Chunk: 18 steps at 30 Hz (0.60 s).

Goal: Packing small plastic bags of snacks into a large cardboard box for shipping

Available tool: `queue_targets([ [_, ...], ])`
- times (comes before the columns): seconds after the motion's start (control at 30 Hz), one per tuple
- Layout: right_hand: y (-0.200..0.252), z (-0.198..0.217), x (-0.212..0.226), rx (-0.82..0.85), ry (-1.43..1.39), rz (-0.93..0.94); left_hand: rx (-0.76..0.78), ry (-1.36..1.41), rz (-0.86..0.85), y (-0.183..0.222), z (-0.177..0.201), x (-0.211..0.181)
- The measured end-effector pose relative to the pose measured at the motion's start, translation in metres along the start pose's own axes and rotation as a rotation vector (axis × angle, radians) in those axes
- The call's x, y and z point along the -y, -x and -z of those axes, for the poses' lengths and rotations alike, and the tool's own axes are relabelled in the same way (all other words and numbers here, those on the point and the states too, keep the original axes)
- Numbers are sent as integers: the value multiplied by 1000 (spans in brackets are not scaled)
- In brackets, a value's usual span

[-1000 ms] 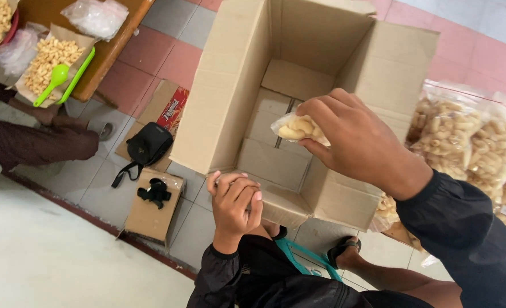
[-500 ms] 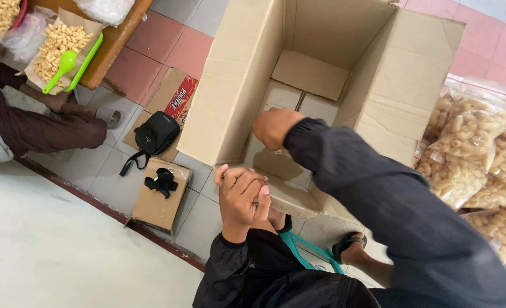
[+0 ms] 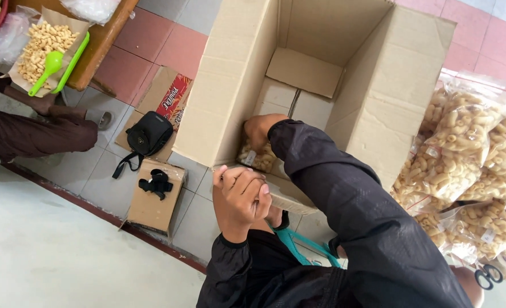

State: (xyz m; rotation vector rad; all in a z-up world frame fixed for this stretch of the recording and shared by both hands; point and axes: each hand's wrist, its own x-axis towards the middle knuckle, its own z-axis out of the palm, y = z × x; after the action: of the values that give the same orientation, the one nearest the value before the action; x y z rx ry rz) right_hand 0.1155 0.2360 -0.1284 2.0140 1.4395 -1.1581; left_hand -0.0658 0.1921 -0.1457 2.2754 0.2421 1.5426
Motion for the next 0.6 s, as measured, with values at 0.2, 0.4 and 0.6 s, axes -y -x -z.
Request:
queue_targets([
  [0.2,-23,-27,-15,-321,-21,4,73,-1,-10,14,-1,8],
  [0.4,-65,-49,-25,-499,-118,-24,42,5,-7,13,-4,5],
  [0.6,-90,-61,-15,-620,126,-86,69,27,9,12,-7,10],
])
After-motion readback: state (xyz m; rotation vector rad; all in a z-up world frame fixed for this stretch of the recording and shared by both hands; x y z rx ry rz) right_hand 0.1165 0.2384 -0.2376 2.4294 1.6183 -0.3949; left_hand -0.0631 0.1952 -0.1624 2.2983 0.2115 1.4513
